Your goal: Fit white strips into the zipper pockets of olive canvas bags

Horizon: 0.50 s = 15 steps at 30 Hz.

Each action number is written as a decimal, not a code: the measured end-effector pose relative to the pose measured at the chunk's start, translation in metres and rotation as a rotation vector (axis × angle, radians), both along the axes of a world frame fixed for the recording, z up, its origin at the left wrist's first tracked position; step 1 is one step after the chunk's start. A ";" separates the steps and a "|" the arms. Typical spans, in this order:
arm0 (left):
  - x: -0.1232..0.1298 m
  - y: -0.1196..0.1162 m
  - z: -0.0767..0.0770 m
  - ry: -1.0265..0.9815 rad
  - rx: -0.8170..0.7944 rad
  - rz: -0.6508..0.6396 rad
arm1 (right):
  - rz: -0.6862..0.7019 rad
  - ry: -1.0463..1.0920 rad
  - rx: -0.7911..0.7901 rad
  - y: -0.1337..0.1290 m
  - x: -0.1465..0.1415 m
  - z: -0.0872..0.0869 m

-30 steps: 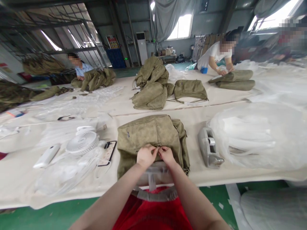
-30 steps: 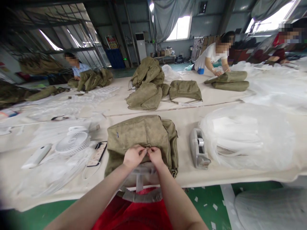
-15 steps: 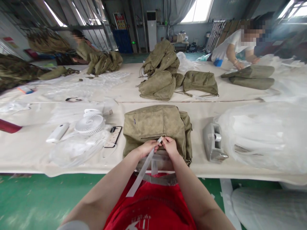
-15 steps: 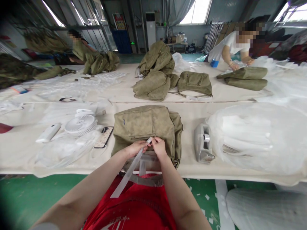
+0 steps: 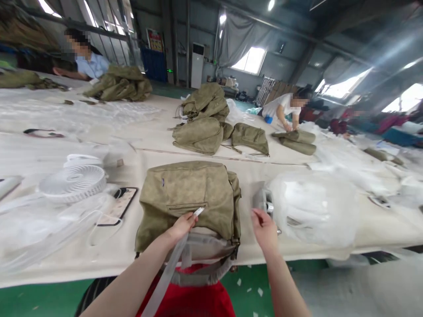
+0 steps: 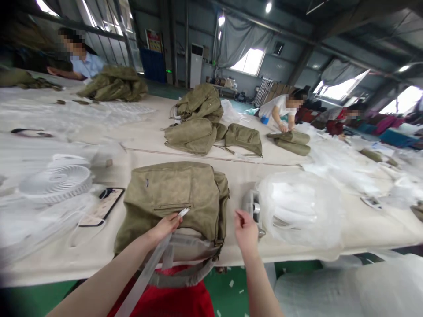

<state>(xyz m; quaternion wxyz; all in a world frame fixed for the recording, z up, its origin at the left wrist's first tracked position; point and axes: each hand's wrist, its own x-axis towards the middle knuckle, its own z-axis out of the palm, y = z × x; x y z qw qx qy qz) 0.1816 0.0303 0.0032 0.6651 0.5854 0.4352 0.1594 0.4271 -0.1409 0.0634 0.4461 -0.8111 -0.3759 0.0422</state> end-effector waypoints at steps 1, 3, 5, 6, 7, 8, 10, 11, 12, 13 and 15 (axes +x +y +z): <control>0.000 0.001 -0.002 0.007 0.002 -0.002 | -0.106 -0.088 -0.052 -0.014 0.022 0.005; 0.001 0.003 -0.005 0.015 0.002 -0.004 | -0.226 -0.174 -0.200 -0.038 0.058 0.010; 0.002 0.005 -0.008 0.024 -0.002 -0.002 | -0.215 -0.116 -0.349 -0.053 0.080 0.009; 0.003 0.006 -0.008 0.025 0.000 -0.002 | -0.191 -0.054 -0.401 -0.057 0.086 0.006; 0.003 0.007 -0.008 0.026 0.000 -0.005 | -0.165 0.022 -0.430 -0.059 0.089 0.003; 0.004 0.007 -0.008 0.023 0.000 -0.005 | -0.142 0.092 -0.433 -0.060 0.090 -0.001; 0.004 0.007 -0.005 0.013 -0.011 0.001 | -0.124 0.181 -0.374 -0.057 0.088 -0.008; 0.004 0.007 -0.004 0.009 -0.017 0.009 | -0.122 0.214 -0.329 -0.056 0.086 -0.010; 0.004 0.007 -0.003 0.006 -0.022 0.019 | -0.124 0.234 -0.282 -0.055 0.083 -0.011; 0.004 0.006 -0.002 0.006 -0.023 0.028 | -0.130 0.241 -0.242 -0.054 0.080 -0.010; 0.004 0.007 -0.004 0.007 -0.021 0.035 | -0.146 0.243 -0.183 -0.057 0.075 -0.006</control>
